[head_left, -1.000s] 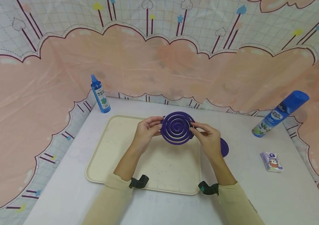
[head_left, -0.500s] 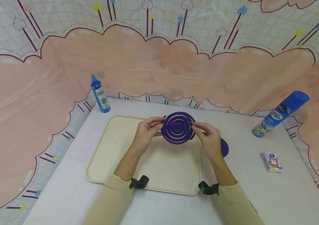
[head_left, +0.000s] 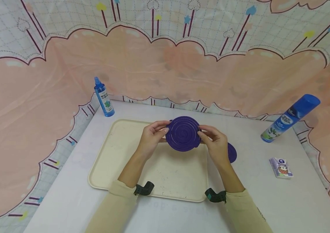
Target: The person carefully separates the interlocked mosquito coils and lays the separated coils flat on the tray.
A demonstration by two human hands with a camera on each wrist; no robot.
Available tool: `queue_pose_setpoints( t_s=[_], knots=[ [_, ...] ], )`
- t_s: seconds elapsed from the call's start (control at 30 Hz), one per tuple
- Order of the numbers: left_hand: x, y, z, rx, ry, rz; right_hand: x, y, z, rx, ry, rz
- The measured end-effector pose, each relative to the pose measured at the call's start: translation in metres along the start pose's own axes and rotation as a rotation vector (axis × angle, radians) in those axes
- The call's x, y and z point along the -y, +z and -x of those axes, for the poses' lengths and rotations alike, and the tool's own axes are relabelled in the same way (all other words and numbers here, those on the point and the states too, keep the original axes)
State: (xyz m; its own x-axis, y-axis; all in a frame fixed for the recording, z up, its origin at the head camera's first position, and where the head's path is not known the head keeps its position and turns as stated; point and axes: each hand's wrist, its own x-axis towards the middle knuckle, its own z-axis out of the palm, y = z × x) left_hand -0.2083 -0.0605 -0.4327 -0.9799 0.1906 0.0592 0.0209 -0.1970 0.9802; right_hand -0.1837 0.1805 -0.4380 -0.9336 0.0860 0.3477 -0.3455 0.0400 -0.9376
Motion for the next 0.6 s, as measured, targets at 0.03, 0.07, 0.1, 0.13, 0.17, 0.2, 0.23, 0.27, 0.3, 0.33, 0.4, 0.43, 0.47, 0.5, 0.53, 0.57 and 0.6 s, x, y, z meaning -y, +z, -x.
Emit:
queue_pose_setpoints(
  t_s=[0.03, 0.07, 0.1, 0.13, 0.17, 0.2, 0.23, 0.27, 0.3, 0.33, 0.4, 0.43, 0.47, 0.5, 0.53, 0.57, 0.6],
  knots=[
    [0.0002, 0.0002, 0.0, 0.001, -0.002, 0.002, -0.0001, -0.0003, 0.0001, 0.001, 0.001, -0.001],
    [0.0003, 0.0004, -0.0002, 0.003, -0.004, 0.004, -0.0001, -0.0005, 0.0001, 0.001, 0.001, -0.004],
    [0.0005, 0.0004, -0.0003, 0.001, -0.007, 0.009, -0.0002, -0.0009, 0.0, 0.001, 0.0, -0.011],
    [0.0006, 0.0004, -0.0004, 0.0, -0.011, 0.012, -0.0002, -0.0011, 0.0, 0.001, -0.002, -0.012],
    [0.0006, 0.0004, -0.0004, -0.003, -0.015, 0.014, -0.0004, -0.0014, 0.0001, 0.003, -0.008, -0.01],
    [0.0006, 0.0003, -0.0005, -0.004, -0.018, 0.017, -0.0007, -0.0018, 0.0001, 0.004, -0.018, -0.002],
    [0.0006, 0.0001, -0.0004, -0.007, -0.023, 0.021, -0.0011, -0.002, 0.0002, 0.002, -0.028, 0.009],
    [0.0005, 0.0001, -0.0004, -0.009, -0.029, 0.028, -0.0015, -0.0024, 0.0003, -0.001, -0.041, 0.027],
    [0.0005, 0.0001, -0.0004, -0.01, -0.034, 0.035, -0.0019, -0.0028, 0.0004, -0.002, -0.053, 0.046],
    [0.0004, 0.0, -0.0003, -0.009, -0.036, 0.039, -0.0021, -0.003, 0.0007, -0.004, -0.067, 0.069],
    [0.0001, -0.0001, -0.0002, -0.008, -0.041, 0.045, -0.0016, -0.0029, 0.001, -0.007, -0.086, 0.098],
    [0.0, -0.0003, -0.0002, -0.01, -0.043, 0.047, -0.0012, -0.0029, 0.0012, -0.006, -0.087, 0.105],
    [0.0, -0.0004, -0.0001, -0.012, -0.044, 0.048, -0.0008, -0.0028, 0.0013, -0.003, -0.085, 0.109],
    [0.0, -0.0004, -0.0002, -0.014, -0.044, 0.045, -0.0001, -0.0027, 0.0014, 0.004, -0.08, 0.118],
    [0.0002, -0.0007, -0.0002, -0.016, -0.044, 0.04, 0.0004, -0.0026, 0.0015, 0.012, -0.072, 0.118],
    [0.0004, -0.0008, -0.0002, -0.018, -0.043, 0.036, 0.0008, -0.0025, 0.0015, 0.021, -0.06, 0.117],
    [0.0007, -0.0011, -0.0003, -0.019, -0.042, 0.033, 0.001, -0.0026, 0.0015, 0.03, -0.049, 0.119]
  ],
)
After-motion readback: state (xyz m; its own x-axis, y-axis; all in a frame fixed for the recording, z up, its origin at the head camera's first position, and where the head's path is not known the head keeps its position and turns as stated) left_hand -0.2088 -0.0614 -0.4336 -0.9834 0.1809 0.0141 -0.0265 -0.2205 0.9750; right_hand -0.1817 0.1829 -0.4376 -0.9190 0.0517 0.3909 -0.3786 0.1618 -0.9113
